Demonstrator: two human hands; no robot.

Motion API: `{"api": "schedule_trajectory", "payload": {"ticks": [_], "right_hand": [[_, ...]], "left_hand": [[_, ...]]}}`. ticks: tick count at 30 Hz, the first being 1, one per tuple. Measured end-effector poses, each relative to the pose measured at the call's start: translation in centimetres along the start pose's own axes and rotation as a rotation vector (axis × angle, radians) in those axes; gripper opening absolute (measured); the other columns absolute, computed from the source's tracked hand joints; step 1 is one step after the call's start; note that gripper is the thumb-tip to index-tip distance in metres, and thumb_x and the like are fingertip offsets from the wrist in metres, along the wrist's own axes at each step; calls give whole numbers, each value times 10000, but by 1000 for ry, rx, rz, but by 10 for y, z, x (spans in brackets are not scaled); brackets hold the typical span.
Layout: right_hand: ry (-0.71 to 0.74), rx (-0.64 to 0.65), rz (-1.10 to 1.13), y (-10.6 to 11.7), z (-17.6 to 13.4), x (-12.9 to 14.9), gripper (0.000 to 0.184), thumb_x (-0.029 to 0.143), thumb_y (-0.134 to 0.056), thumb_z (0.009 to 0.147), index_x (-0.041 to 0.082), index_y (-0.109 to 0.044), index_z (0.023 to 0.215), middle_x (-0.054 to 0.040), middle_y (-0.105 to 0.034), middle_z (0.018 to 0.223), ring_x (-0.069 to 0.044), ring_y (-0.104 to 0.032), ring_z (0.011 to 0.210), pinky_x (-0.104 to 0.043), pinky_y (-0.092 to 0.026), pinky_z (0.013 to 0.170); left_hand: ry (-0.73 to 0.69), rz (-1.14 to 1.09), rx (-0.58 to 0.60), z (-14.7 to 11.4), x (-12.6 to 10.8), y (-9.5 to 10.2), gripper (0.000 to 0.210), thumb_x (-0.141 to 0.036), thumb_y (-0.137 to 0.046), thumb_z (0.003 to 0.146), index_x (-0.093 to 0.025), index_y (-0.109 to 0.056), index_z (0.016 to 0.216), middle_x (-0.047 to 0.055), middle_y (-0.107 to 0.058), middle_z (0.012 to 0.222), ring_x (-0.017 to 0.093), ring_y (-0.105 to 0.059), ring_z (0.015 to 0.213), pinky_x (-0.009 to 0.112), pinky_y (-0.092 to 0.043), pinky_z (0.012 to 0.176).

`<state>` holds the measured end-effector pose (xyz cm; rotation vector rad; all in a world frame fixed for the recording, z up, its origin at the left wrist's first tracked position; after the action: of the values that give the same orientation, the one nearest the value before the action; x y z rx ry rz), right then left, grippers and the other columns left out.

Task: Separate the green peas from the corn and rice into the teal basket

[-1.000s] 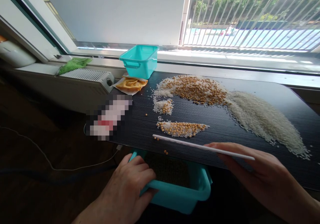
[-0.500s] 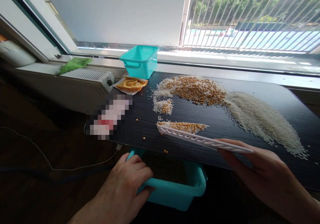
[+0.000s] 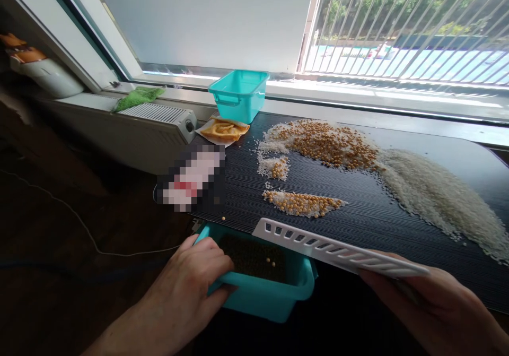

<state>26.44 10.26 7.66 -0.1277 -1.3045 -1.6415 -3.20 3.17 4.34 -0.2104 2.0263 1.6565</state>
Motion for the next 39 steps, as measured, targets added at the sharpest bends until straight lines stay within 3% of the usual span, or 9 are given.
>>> {"api": "schedule_trajectory", "payload": {"ticks": [3, 11, 16, 21, 25, 28, 32, 39], "right_hand": [[9, -14, 17, -12, 11, 7, 170, 286, -595, 907, 276, -747, 982, 19, -801, 854, -163, -756, 656, -197, -615, 673], [51, 84, 71, -71, 52, 25, 260, 172, -516, 941, 230, -688, 1128, -39, -780, 1038, -177, -749, 894, -271, -593, 823], [100, 167, 141, -80, 59, 38, 256, 119, -497, 928, 200, -694, 1071, -35, -786, 993, -145, -746, 872, -216, -584, 800], [105, 232, 163, -63, 45, 38, 270, 119, -510, 921, 233, -686, 1092, -9, -787, 1008, -134, -750, 862, -188, -588, 781], [10, 61, 27, -29, 23, 21, 238, 213, -577, 895, 300, -700, 1078, 26, -793, 990, -180, -765, 799, -241, -625, 754], [-118, -46, -108, 0, 2, 5, 259, 232, -591, 874, 353, -710, 1070, 49, -790, 996, -223, -768, 805, -277, -644, 739], [-203, -97, -229, 28, -21, -10, 289, 201, -619, 845, 361, -710, 1068, 63, -789, 991, -233, -764, 829, -267, -643, 760], [-191, -53, -238, 33, -28, -22, 264, 242, -623, 855, 360, -726, 1067, 57, -787, 1010, -252, -761, 840, -288, -647, 771]], "left_hand": [[8, 31, -39, -4, 9, 4, 126, -90, -641, 807, -195, -616, 743, -30, -620, 752, 160, -550, 752, 339, -378, 784], [33, 147, -44, -14, 23, 19, 138, -88, -652, 783, -211, -643, 722, -29, -682, 756, 186, -606, 807, 328, -403, 759], [22, 194, -73, -20, 33, 23, 146, -76, -625, 782, -209, -659, 735, -13, -691, 757, 197, -617, 799, 349, -418, 764], [10, 143, -102, -25, 37, 23, 96, -131, -627, 808, -213, -673, 790, 13, -714, 872, 208, -637, 850, 372, -439, 820], [0, 108, -56, -23, 22, 17, 134, -97, -600, 804, -208, -645, 743, -6, -672, 763, 187, -608, 767, 360, -433, 788], [-32, 80, -29, -18, 5, 10, 182, -46, -572, 780, -214, -617, 727, -24, -659, 760, 177, -593, 788, 366, -423, 869], [-47, 35, 20, -10, -13, 1, 209, -21, -542, 796, -220, -601, 771, -32, -646, 812, 169, -575, 839, 379, -389, 968], [-103, -3, 89, 1, -27, -9, 220, -1, -558, 762, -218, -593, 781, -34, -637, 821, 172, -567, 866, 387, -377, 989]]}}
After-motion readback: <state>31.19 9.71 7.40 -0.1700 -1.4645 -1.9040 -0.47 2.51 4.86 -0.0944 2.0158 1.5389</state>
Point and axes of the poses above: each hand's wrist, its own z-axis towards the middle knuckle, its own y-axis out of the back of the hand, x = y × z, the point moved 2 cm from there along z, towards the middle knuckle
